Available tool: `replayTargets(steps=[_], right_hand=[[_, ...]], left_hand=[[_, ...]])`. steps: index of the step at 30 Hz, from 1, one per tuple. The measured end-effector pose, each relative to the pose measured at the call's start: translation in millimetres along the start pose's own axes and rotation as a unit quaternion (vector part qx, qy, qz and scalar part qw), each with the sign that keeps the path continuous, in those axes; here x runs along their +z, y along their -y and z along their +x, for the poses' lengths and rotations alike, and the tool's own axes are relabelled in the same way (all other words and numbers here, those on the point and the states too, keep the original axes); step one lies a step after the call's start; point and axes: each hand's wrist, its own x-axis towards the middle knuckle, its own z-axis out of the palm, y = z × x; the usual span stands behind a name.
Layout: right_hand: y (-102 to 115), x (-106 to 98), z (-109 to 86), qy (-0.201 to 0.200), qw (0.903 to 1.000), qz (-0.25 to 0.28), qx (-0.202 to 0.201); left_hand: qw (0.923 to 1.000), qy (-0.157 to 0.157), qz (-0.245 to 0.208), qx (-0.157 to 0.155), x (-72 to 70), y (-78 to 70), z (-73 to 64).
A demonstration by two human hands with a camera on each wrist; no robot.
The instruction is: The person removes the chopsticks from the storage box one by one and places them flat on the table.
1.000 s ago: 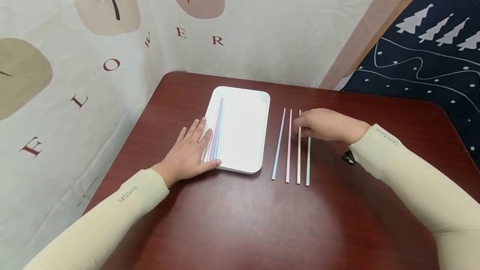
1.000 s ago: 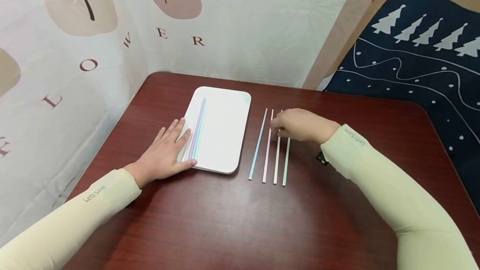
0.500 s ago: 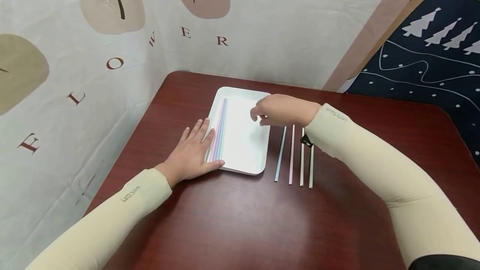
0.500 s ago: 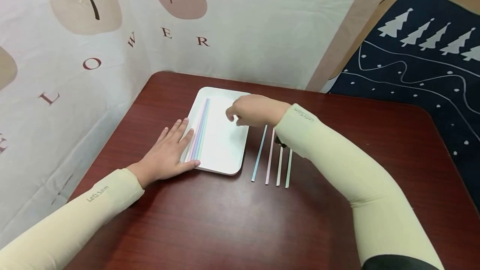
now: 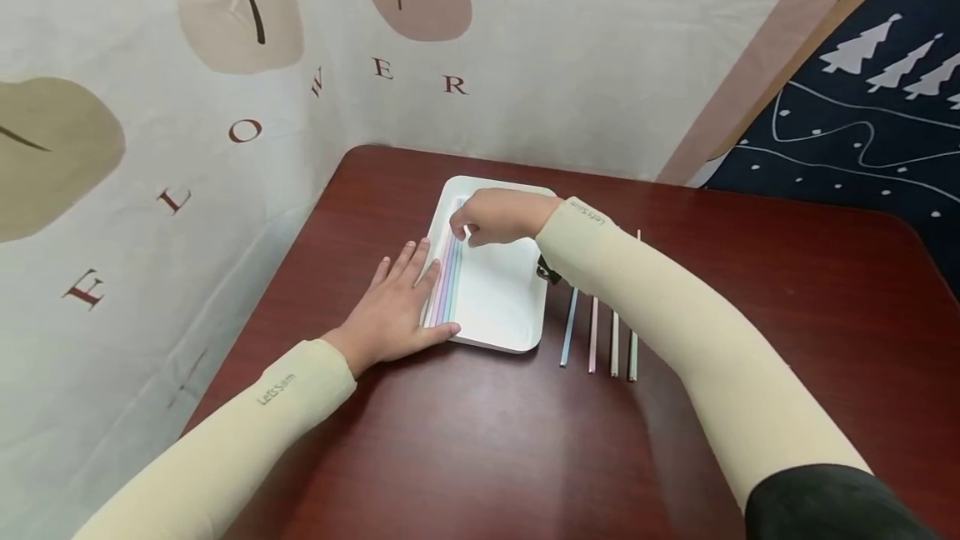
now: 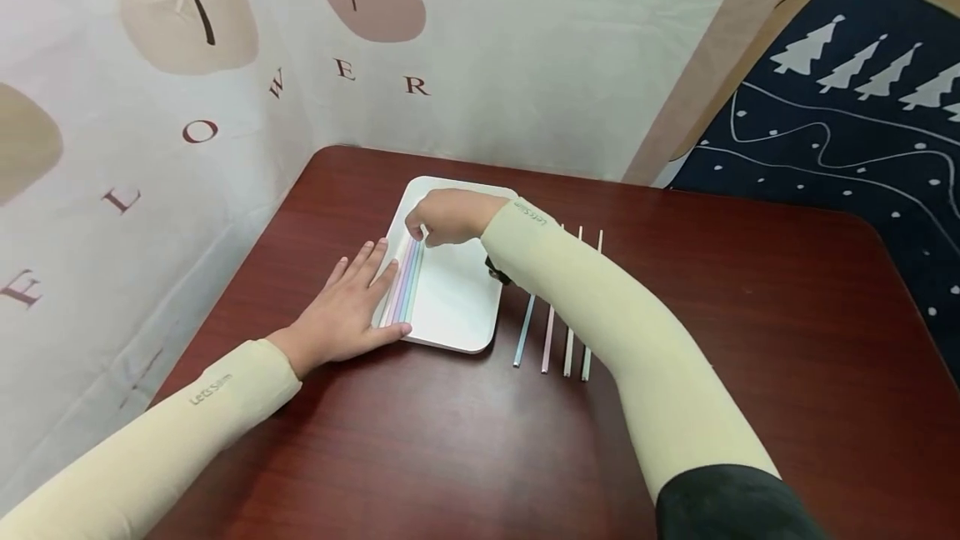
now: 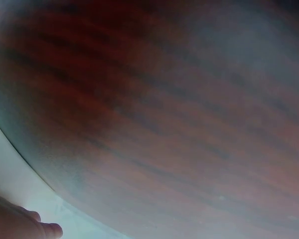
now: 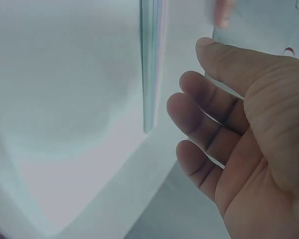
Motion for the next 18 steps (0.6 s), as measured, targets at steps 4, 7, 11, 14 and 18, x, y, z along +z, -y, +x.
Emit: replayTargets(steps=[4, 7, 11, 14, 18], right_hand=[[-3, 5, 10.0, 0.004, 1.0000, 0.003, 0.008], [-5, 11, 15.7, 0.010, 0.9999, 0.009, 0.007], [-5, 20, 22.3, 0.013, 0.9998, 0.017, -0.003], [-5, 24, 25.0, 0.013, 0.9997, 0.020, -0.005], [-6, 27, 27.0, 0.012, 0.9997, 0.021, -0.006]], left_hand=[[1.0000, -0.002, -0.001, 0.000, 0.1, -2.7, 1.9], [1.0000, -0.001, -0.002, 0.001, 0.4, -4.1, 1.4], [1.0000, 0.001, 0.000, 0.001, 0.2, -3.6, -1.6], [1.0000, 0.002, 0.002, 0.001, -0.5, -2.4, -2.2], [1.0000, -0.001, 0.004, 0.001, -1.4, -1.1, -1.7]])
